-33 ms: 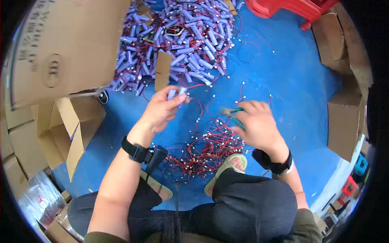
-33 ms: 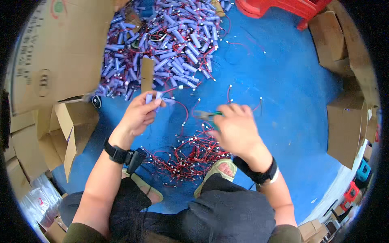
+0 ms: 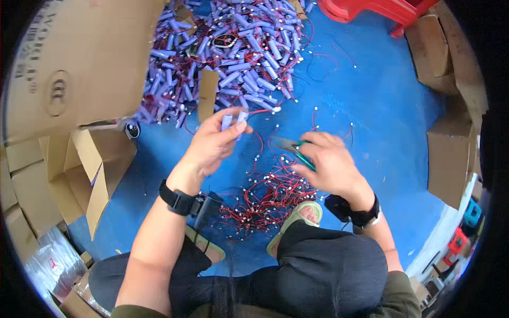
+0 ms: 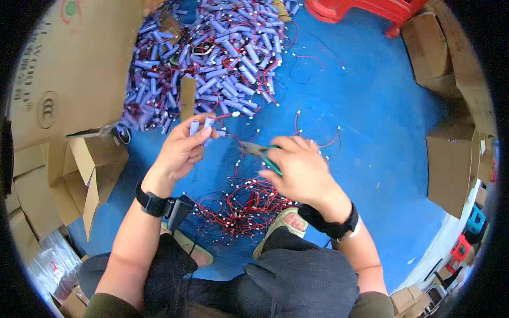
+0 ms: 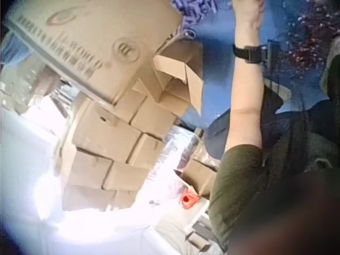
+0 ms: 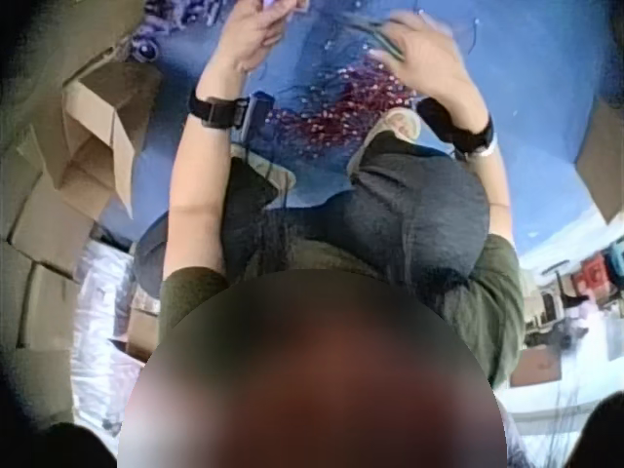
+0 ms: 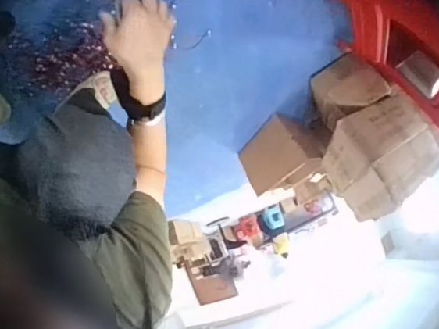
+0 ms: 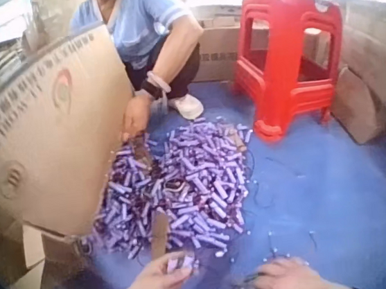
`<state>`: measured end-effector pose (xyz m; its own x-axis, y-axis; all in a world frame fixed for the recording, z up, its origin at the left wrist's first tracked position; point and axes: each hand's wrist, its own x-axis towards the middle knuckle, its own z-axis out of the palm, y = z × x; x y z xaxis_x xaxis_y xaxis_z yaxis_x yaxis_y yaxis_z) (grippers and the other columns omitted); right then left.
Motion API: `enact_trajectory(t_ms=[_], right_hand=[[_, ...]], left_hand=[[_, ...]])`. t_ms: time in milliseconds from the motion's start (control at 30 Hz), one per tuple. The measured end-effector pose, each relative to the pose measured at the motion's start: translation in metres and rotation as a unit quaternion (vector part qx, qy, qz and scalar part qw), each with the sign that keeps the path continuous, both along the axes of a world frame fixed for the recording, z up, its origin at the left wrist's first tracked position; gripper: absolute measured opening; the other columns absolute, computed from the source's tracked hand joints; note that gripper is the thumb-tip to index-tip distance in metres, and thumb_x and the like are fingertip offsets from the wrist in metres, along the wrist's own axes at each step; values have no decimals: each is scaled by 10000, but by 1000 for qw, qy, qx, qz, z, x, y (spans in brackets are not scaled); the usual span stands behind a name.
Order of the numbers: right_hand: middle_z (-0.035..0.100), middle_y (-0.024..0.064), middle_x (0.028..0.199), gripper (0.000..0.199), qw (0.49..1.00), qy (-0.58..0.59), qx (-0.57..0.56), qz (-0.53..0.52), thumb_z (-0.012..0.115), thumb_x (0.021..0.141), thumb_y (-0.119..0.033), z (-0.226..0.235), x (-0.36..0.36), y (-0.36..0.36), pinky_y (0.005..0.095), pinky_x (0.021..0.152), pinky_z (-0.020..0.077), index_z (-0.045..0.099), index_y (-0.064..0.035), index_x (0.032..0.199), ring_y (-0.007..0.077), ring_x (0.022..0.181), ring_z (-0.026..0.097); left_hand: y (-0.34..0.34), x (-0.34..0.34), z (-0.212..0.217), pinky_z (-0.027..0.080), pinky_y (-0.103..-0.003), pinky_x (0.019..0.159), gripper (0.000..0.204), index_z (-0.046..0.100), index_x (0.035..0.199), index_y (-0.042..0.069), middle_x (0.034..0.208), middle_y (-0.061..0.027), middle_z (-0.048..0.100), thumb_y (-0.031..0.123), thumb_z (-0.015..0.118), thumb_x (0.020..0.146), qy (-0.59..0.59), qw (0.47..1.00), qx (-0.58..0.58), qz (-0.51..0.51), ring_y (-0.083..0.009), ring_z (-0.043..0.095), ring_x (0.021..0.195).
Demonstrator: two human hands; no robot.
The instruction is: Trimming wires on small battery cells using wire cutters while working on a workshop floor.
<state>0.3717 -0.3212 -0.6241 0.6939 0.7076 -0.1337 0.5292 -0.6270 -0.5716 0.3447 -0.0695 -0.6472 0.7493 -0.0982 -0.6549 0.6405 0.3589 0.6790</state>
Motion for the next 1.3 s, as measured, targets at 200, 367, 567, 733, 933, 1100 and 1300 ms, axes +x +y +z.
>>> enact_trajectory(t_ms=[200, 367, 567, 733, 933, 1100, 1300], right_hand=[[551, 95, 1015, 250, 993, -71, 46, -82, 690, 702, -243, 8, 9, 12, 395, 820, 391, 595, -50, 830, 274, 972, 515], [542, 89, 1005, 246, 987, -137, 40, -69, 701, 674, -234, 18, 1, 21, 409, 806, 384, 587, -60, 805, 277, 958, 506], [536, 91, 995, 251, 981, -151, 83, -90, 711, 655, -221, 18, 0, 21, 417, 794, 384, 564, -65, 785, 284, 935, 507], [534, 88, 990, 256, 981, -164, 80, -58, 713, 647, -216, 24, 2, 18, 419, 791, 385, 547, -69, 776, 288, 925, 509], [536, 76, 987, 249, 980, -171, 76, -61, 711, 645, -218, 28, 1, 20, 413, 790, 386, 543, -79, 764, 280, 921, 513], [540, 66, 991, 241, 981, -178, 62, -54, 706, 653, -228, 29, 2, 18, 406, 791, 388, 544, -85, 762, 267, 923, 517], [546, 60, 989, 237, 978, -193, 64, -42, 702, 663, -234, 29, 2, 16, 398, 770, 396, 544, -92, 769, 253, 905, 527]], left_hand=[[-18, -2, 6, 237, -149, 377, 279, 513, 1106, 27, 827, -13, 596, 183, 563, 880, -82, 996, -25, 30, -4, 316, 426], [-27, -6, 26, 242, -146, 374, 311, 512, 1131, 3, 860, -44, 617, 203, 540, 894, -72, 992, -94, 40, -7, 333, 429], [-30, -7, 30, 242, -146, 372, 282, 539, 1113, 19, 847, -68, 620, 209, 525, 904, -111, 989, -101, -1, -10, 327, 425], [-27, -5, 35, 245, -143, 373, 262, 559, 1093, 27, 831, -77, 619, 198, 537, 896, -107, 990, -97, 0, -9, 329, 429], [-26, -5, 38, 256, -146, 380, 251, 579, 1070, 19, 806, -81, 614, 166, 577, 866, -114, 992, -52, -23, -8, 344, 439], [-25, -5, 41, 253, -148, 384, 251, 586, 1069, 20, 799, -74, 612, 168, 576, 866, -122, 992, -22, -36, -6, 337, 445], [-29, -4, 44, 231, -151, 394, 271, 595, 1075, 36, 756, 12, 601, 209, 595, 866, -119, 991, -20, -56, 16, 342, 471]])
